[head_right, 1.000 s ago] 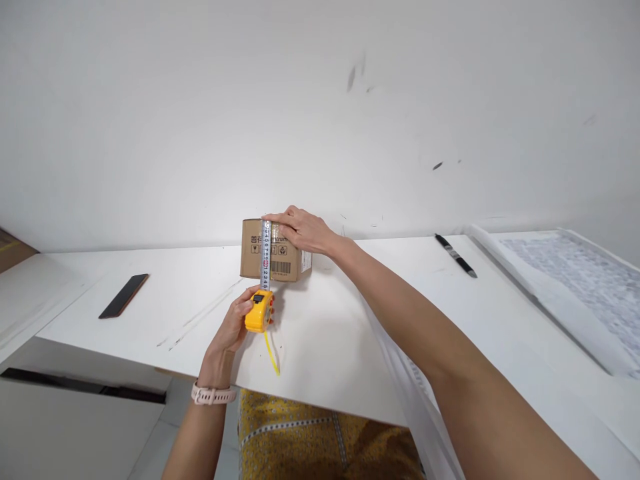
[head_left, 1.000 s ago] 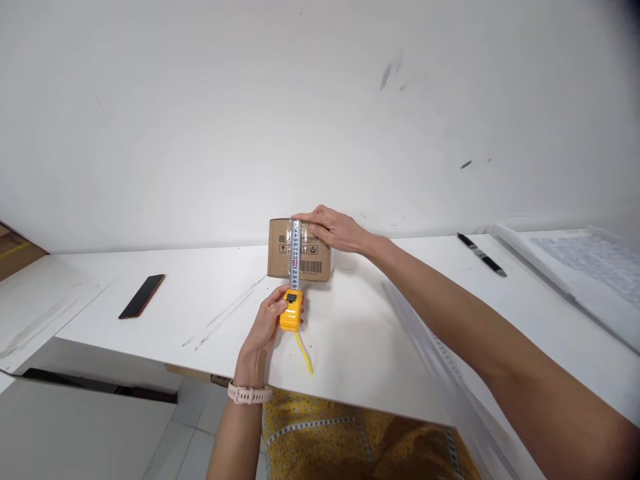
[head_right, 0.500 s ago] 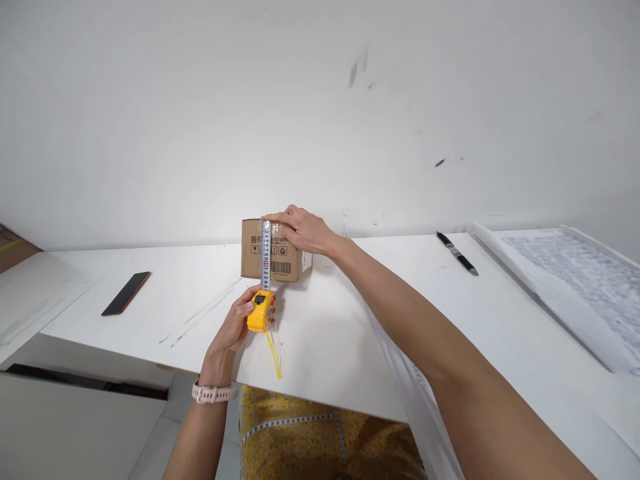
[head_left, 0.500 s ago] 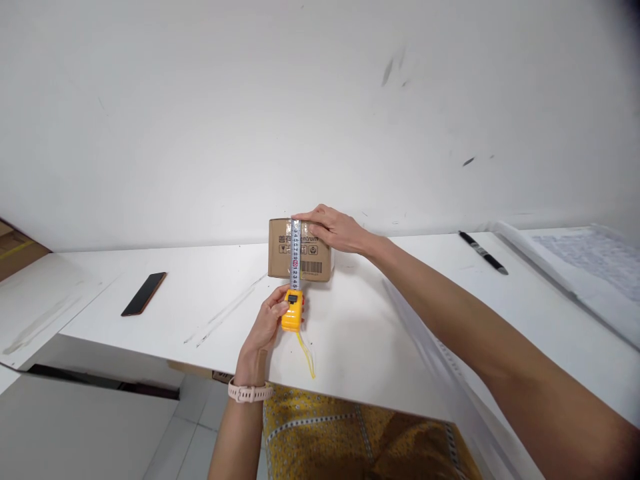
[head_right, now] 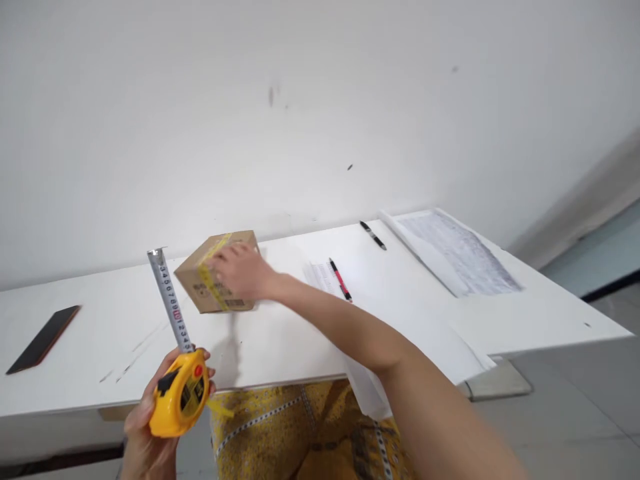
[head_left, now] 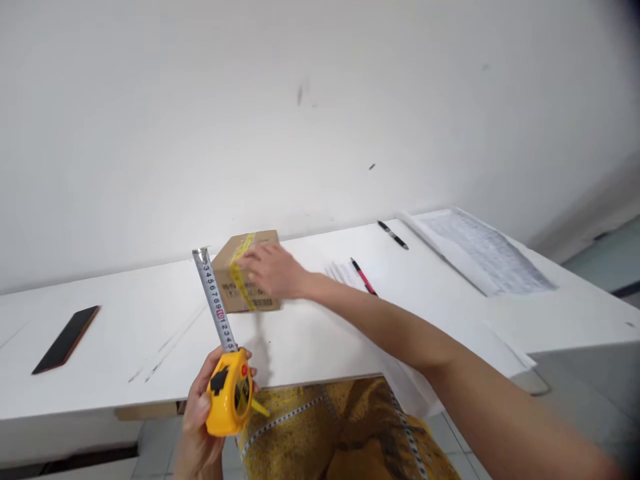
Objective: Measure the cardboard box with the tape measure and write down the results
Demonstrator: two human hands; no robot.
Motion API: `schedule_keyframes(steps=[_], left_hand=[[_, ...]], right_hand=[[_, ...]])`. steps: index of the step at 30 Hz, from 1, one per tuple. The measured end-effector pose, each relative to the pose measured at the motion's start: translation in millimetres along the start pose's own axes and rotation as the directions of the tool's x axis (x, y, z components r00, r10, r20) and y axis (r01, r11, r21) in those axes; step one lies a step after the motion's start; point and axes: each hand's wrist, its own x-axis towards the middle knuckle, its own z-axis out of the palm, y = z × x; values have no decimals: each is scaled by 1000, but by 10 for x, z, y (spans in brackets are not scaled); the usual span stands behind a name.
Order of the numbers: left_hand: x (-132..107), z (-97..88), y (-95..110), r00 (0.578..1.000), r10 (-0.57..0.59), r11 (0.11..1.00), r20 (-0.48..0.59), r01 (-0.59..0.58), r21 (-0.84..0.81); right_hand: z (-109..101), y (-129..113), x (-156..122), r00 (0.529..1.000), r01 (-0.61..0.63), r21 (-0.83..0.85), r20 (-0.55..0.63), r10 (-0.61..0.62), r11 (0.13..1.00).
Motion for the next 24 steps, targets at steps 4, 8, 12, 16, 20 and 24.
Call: schedule_keyframes(steps=[4,8,12,16,20,24], left_hand=[[-231,79,-123,993,-99,984,62,89,156],[-328,300,-233,964,-137,940,226,55,338],[-333,582,-302,908,-175,905,381,-5,426],[-227,900,-354,877,-189,865,442,-64,497],[-6,1295,-308,877,-107,832,469,-180,525],[395,1819,-195,824,-98,841,558,-231,490]], right_hand=[[30,-122,-350,999,-36,182,-26,42,983],[-453,-134,-770,954,-227,630,-8,299,743],[-972,-184,-1223,912,-319,744,73,404,587],[-1052,-266,-1635,866,-390,714,70,495,581],[-844,-313,-1923,896,-394,613,90,434,685],[-853,-84,-1978,857,-392,632,-12,514,669]])
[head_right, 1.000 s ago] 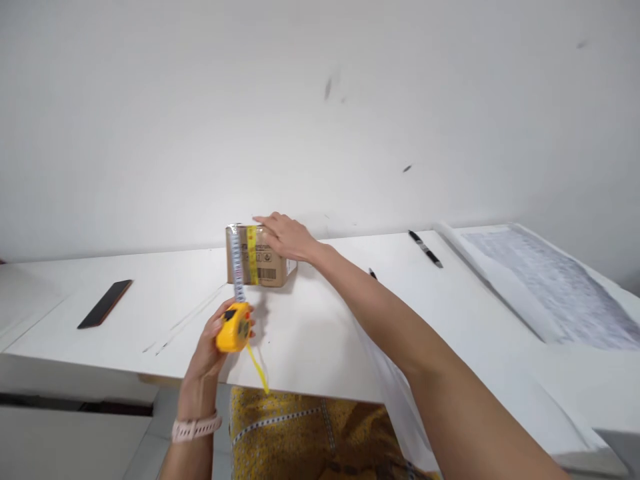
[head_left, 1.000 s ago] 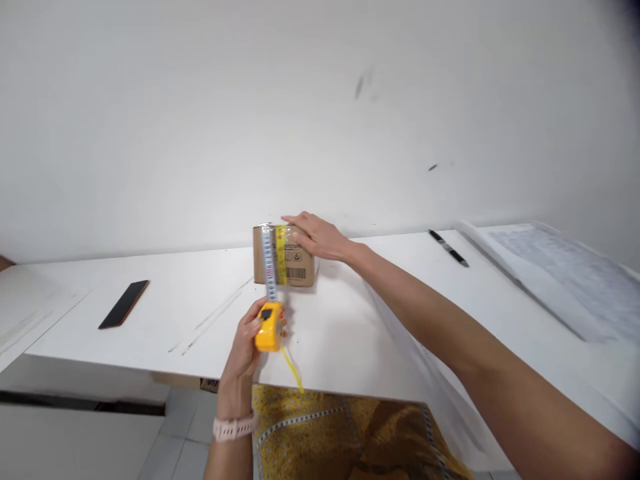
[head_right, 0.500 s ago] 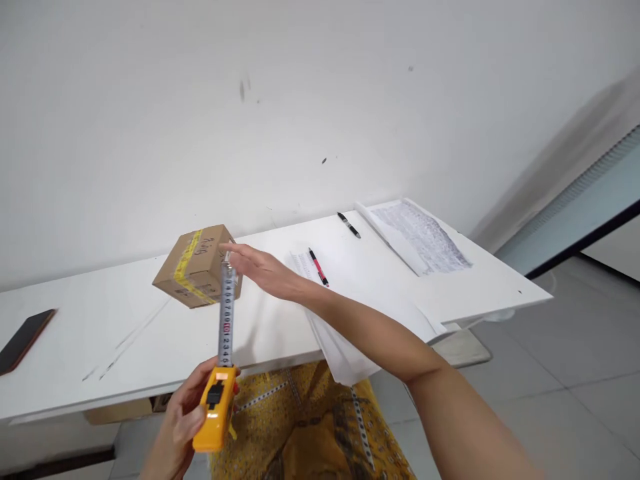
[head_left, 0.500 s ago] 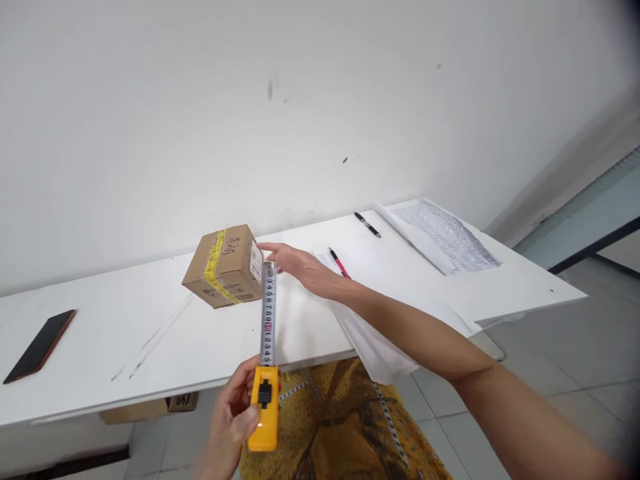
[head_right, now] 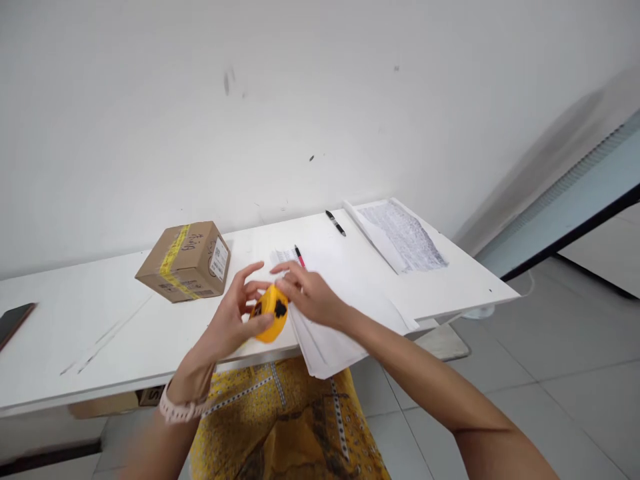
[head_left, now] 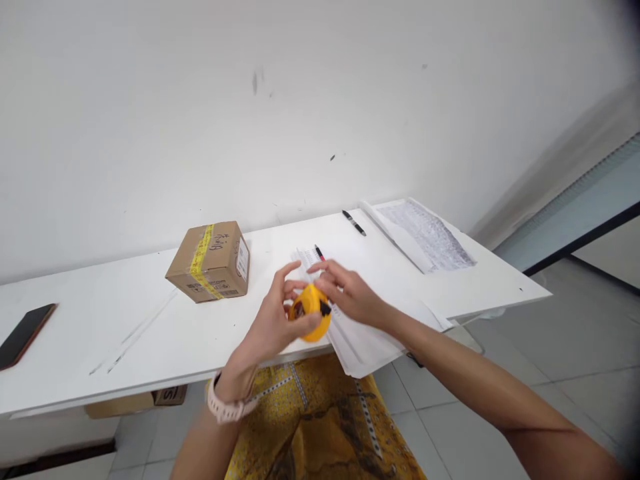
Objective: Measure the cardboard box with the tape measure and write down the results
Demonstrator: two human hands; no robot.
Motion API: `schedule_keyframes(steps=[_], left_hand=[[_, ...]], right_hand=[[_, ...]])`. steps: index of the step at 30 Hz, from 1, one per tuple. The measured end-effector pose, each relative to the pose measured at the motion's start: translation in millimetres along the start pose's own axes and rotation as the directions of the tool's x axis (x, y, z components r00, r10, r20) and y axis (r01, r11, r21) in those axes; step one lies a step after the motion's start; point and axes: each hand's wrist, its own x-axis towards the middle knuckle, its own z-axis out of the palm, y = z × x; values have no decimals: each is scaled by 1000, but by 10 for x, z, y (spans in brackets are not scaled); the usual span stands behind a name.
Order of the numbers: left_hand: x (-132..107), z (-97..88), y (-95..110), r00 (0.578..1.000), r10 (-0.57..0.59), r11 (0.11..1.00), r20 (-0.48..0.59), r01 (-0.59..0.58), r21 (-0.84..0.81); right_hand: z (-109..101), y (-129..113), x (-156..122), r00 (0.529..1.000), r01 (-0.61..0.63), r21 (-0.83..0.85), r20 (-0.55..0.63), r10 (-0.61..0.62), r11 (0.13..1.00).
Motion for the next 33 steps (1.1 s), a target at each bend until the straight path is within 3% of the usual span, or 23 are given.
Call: schedule_keyframes(steps=[3,6,10,13,16,21,25,27,29,31,33], left_hand=[[564,135,100,999,30,983,35,-23,-183],[1027,329,19,999,-43,921,18,47,-386],[1260,441,-305,993,-120,957,14,120,-265],[1191,336,-538,993,-120,990,-9,119,-73],[1062,199,-649,998,-63,980,-3,63,187],[962,160,-682,994,66,844,89,-103,525],[965,118,-749,982,100,750,161,-181,636],[961,59,-803,971,114,699,209,-227,678],[955,3,-854,964,116,658,238,-254,708],[955,-35,-890,965,105,647,242,-251,720],[965,-56,-907,961,94,640,259,-258,723]], right_hand=[[-330,104,221,981,-36,124,-183,58,992],[-653,268,400,923,-55,211,-363,131,976],[-879,611,430,830,-249,156,-474,293,956],[-898,855,392,850,-418,-38,-369,376,908],[-801,977,450,879,-469,-272,-233,415,840],[-492,965,763,896,-421,-539,-121,428,729],[-396,965,934,925,-306,-588,4,381,749],[-460,992,954,929,-328,-448,8,370,832],[-562,1035,938,935,-354,-100,-5,355,930],[-646,1086,900,942,-312,262,-44,334,913],[-665,1134,851,944,-244,407,-107,312,880]])
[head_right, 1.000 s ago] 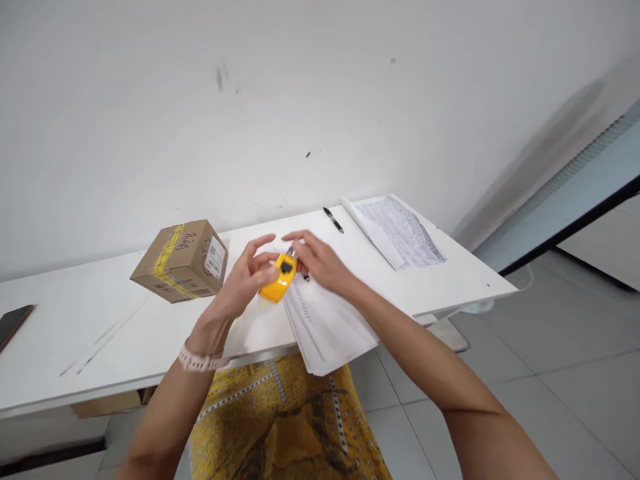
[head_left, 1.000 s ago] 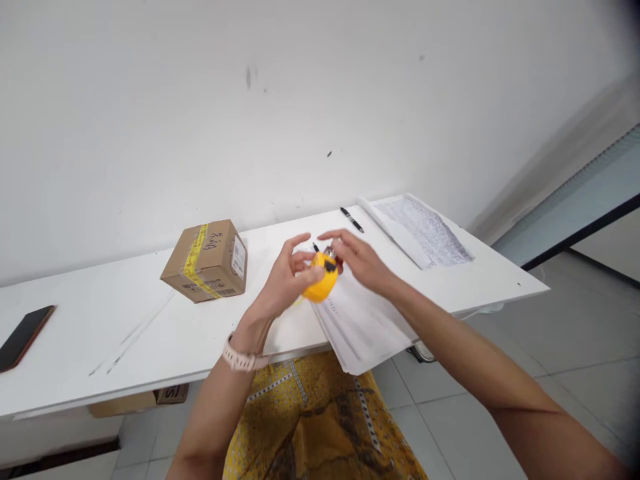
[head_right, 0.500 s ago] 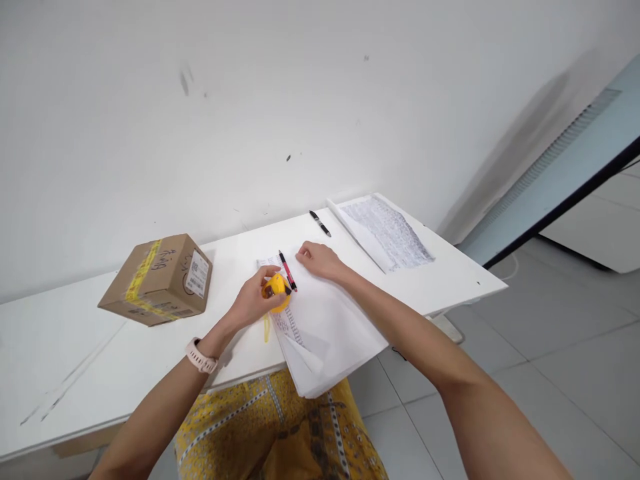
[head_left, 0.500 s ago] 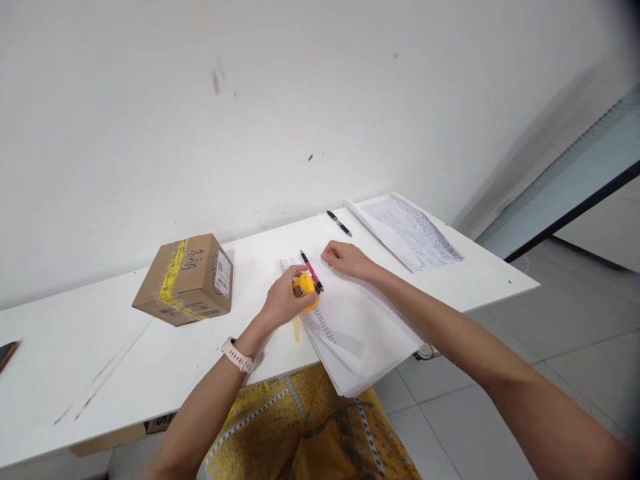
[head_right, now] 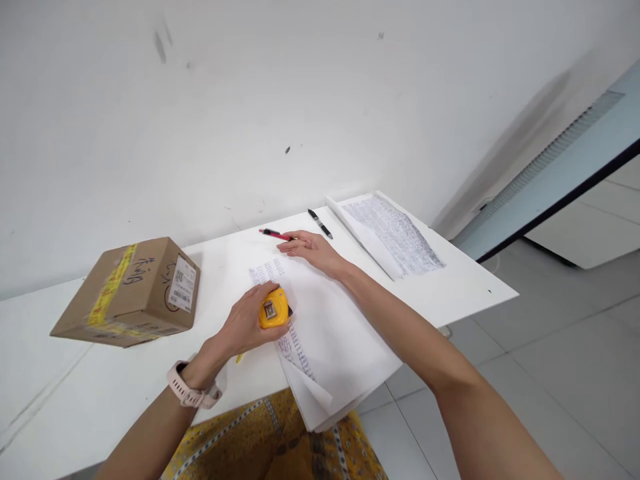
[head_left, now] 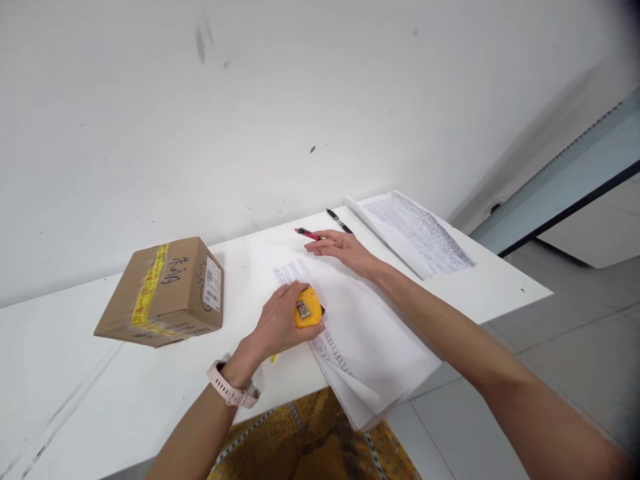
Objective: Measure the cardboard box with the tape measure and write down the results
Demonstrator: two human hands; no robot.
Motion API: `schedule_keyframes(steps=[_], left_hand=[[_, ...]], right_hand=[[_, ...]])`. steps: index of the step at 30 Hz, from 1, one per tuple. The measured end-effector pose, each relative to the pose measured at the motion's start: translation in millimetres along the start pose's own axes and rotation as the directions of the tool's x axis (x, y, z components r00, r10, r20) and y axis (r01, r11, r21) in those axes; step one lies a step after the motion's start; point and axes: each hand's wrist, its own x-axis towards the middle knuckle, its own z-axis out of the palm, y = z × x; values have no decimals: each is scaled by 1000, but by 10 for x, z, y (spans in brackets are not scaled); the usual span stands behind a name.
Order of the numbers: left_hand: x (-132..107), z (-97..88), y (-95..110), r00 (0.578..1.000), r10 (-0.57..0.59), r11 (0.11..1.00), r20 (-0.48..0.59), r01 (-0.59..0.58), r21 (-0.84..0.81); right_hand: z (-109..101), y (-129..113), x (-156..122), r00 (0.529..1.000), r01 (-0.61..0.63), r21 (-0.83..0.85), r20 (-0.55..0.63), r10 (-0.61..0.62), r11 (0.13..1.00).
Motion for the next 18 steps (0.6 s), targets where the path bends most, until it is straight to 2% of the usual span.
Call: schedule_keyframes(steps=[2,5,7,11,15,18], left_hand=[[11,-11,-18,999,29,1000,29,-30,6],[23,-37,-47,995,75,997,71,-76,0],[20,-51,-67,991,98,995,89,-98,-10],[5,-46,-94,989,120,992,88,-116,-51],[3,-19,-101,990,125,991,69,-120,-63],[7,-13,-99,990,131,990,60,-127,-67]], right_hand=[[27,58,-45,996,31,13,-79,-30,999],[145,114,-129,981,25,-61,-191,-37,998],[218,118,-180,983,5,-95,-184,-23,995],[276,126,-224,995,-23,-140,-94,10,990],[281,207,-197,992,-95,-278,-109,67,956],[279,263,-170,990,-89,-269,-132,55,959]])
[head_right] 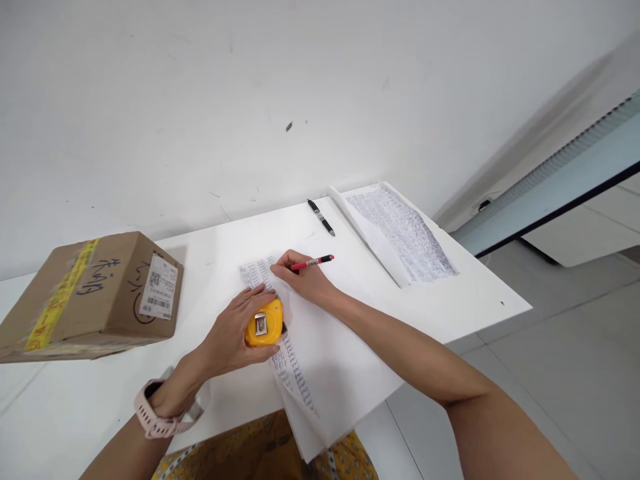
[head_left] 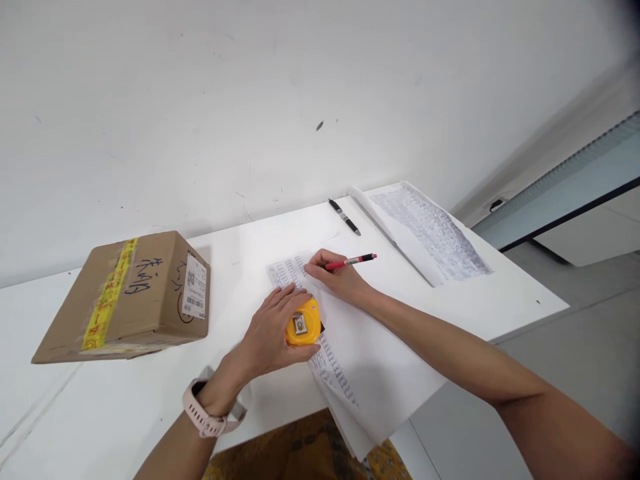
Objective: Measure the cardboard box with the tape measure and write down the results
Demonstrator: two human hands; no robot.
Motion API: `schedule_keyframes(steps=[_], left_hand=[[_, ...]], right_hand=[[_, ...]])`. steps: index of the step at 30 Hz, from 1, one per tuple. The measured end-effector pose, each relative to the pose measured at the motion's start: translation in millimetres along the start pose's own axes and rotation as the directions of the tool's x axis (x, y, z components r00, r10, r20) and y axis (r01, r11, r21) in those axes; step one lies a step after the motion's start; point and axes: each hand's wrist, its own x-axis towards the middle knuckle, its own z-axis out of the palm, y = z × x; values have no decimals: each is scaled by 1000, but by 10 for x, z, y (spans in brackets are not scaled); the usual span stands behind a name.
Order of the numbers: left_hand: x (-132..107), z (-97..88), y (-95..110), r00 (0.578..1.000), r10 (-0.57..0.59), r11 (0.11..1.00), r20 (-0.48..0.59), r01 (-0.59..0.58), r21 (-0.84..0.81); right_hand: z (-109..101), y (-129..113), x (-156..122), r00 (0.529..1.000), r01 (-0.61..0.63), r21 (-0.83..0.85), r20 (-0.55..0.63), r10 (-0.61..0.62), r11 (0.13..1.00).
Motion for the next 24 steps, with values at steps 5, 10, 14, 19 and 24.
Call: schedule_keyframes(steps=[5,10,14,19,24], left_hand=[[3,-11,13,1000,-9,1000,12,9,-15],[-2,-7,15,1000,-14,1000,15,14,-20],[-5,-11,20,1000,-26,999,17,27,-29],[-10,-14,34,999,-40,998,26,41,-39],[-14,-4,39,999,-42,998,25,43,-43]], right_hand=[[6,21,29,999,-40,126,0,40,991],[22,15,21,997,36,4,-76,-35,999],[31,12,9,994,55,-112,-88,-65,992],[45,38,12,995,54,-151,-69,-65,987],[50,64,21,995,65,-164,-60,-76,984]])
